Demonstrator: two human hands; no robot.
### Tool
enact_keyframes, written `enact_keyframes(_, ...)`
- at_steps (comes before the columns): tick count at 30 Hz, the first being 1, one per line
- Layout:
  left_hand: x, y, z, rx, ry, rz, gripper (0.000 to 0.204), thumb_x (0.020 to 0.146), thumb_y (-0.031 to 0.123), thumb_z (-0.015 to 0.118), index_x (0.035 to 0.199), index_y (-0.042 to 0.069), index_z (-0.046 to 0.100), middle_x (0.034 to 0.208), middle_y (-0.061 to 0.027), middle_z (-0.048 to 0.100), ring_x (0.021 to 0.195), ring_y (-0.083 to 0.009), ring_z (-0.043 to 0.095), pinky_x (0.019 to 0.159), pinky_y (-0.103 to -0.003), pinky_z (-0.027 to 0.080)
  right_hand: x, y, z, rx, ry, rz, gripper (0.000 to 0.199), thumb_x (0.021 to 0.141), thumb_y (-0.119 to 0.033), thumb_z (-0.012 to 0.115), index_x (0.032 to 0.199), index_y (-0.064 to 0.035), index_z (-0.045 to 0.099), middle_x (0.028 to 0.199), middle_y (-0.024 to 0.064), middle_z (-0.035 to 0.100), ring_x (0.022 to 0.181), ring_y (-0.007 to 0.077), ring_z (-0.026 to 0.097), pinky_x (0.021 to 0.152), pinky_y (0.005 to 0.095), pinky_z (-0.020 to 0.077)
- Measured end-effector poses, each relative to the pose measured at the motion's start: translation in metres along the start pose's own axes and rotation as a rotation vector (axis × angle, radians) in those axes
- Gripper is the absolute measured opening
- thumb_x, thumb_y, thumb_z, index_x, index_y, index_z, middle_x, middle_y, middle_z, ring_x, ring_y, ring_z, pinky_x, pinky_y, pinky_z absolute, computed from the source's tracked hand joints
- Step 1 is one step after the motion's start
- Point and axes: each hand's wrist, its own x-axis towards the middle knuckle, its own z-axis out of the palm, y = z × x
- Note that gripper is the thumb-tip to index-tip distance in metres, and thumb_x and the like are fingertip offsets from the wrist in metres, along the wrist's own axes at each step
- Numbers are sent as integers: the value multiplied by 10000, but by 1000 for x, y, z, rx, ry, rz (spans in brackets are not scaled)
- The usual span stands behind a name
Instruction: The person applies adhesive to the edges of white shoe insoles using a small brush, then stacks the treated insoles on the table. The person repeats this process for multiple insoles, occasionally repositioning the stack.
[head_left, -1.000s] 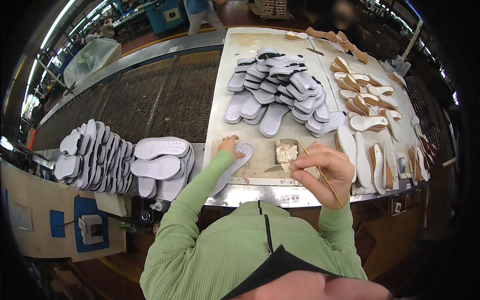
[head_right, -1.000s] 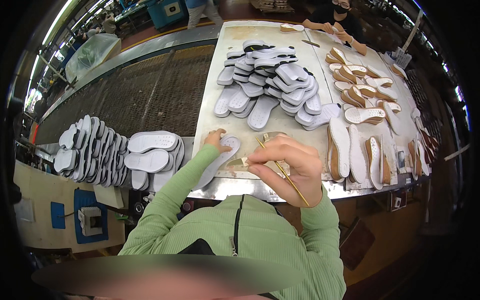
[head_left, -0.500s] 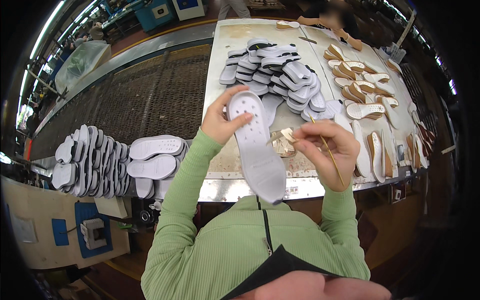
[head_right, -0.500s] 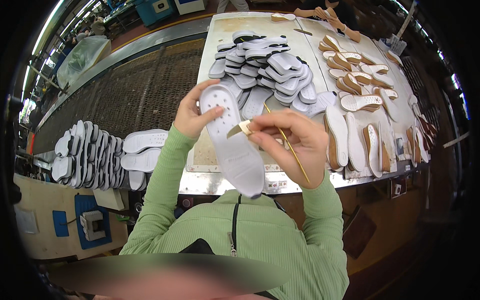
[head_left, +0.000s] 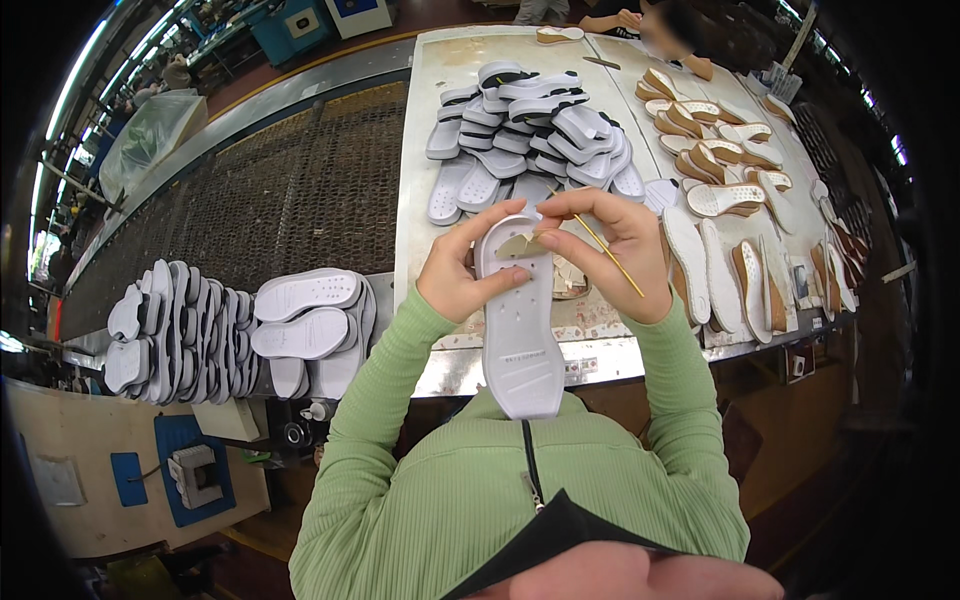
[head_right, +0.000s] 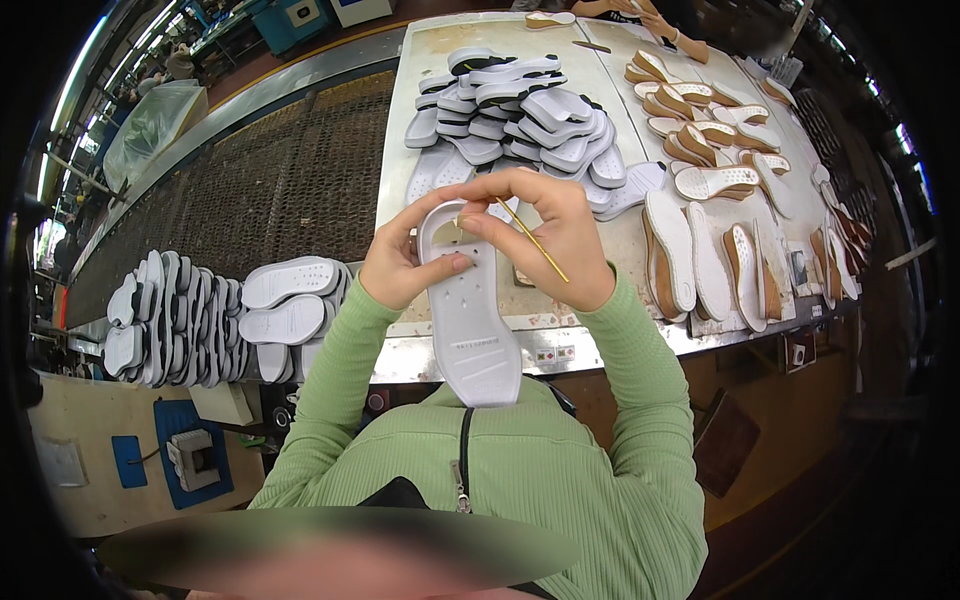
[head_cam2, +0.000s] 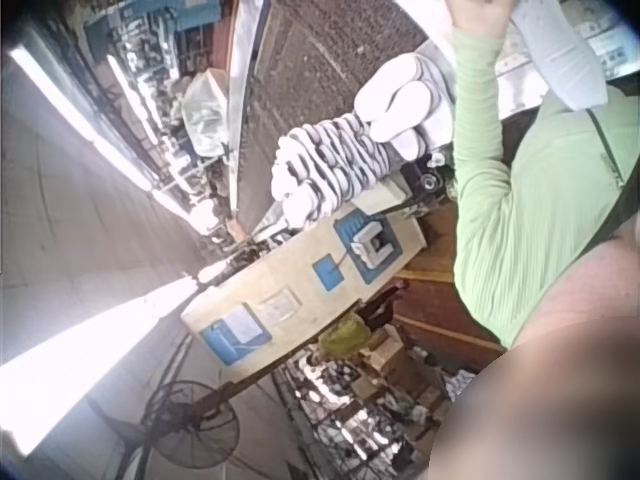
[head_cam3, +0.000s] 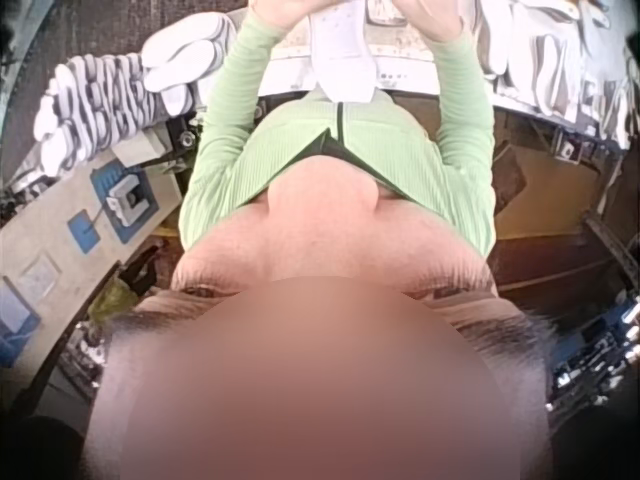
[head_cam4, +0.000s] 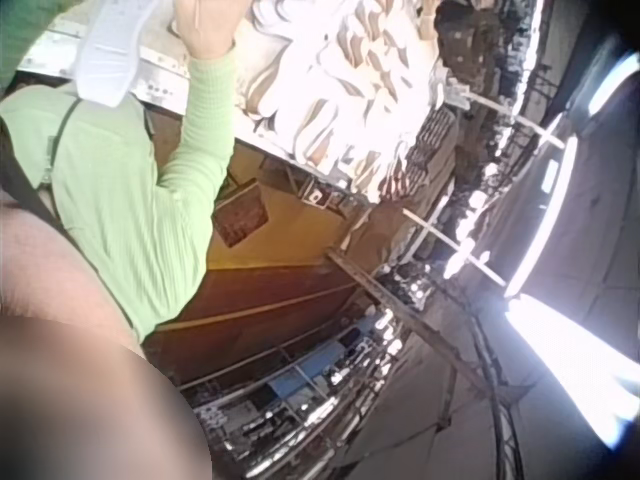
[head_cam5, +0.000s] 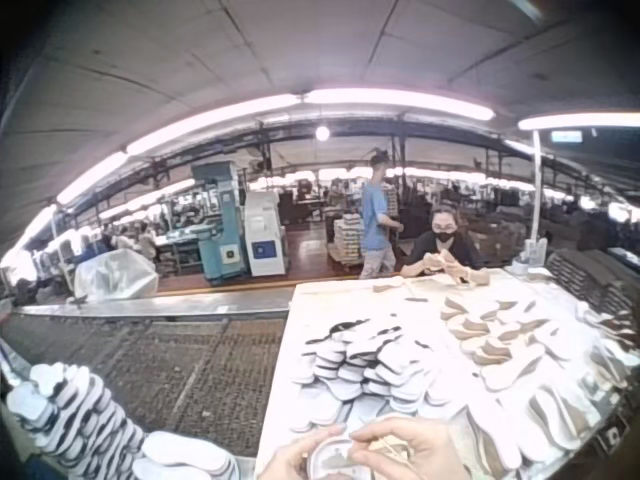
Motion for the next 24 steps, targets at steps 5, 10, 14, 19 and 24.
enact_keyframes(5, 2, -28, -7, 51, 29, -31, 663, 769, 26, 705, 1367, 51, 419, 1207, -97, 554, 1039, -156, 579, 895, -295, 491, -4, 15, 1, 171, 73, 144, 226, 802, 8, 670, 1023, 47, 638, 866, 66, 657, 820, 113, 617, 748, 244, 486)
enact_keyframes(10, -6, -88, -23, -105, 203, -269, 633, 797, 56, 684, 1371, 77, 418, 1124, -80, 584, 972, -140, 580, 852, -276, 480, -19, 42, -4, 293, 139, 382, 244, 819, 47, 653, 1056, 51, 598, 901, 58, 645, 825, 91, 601, 736, 206, 486)
enact_keyframes(14, -18, -149, -46, -216, 405, -463, 590, 801, 37, 660, 1339, 90, 425, 1100, -82, 583, 950, -152, 580, 821, -287, 494, -28, 67, -6, 311, 198, 531, 318, 788, 55, 677, 1090, 57, 576, 933, 69, 645, 835, 95, 608, 754, 208, 492)
enact_keyframes(19, -18, -212, -80, -124, 522, -434, 521, 797, 27, 660, 1276, 91, 466, 1096, -78, 588, 962, -155, 587, 823, -286, 492, -24, 97, -7, 309, 210, 611, 311, 791, 52, 678, 1085, 55, 579, 918, 74, 642, 801, 96, 610, 715, 219, 493)
enact_keyframes(24, -20, -256, -85, -168, 531, -444, 537, 780, 24, 686, 1284, 64, 508, 1142, -81, 598, 980, -154, 596, 831, -286, 498, -12, 122, 3, 283, 162, 715, 267, 794, 42, 676, 1050, 27, 604, 874, 57, 657, 769, 83, 611, 596, 192, 495)
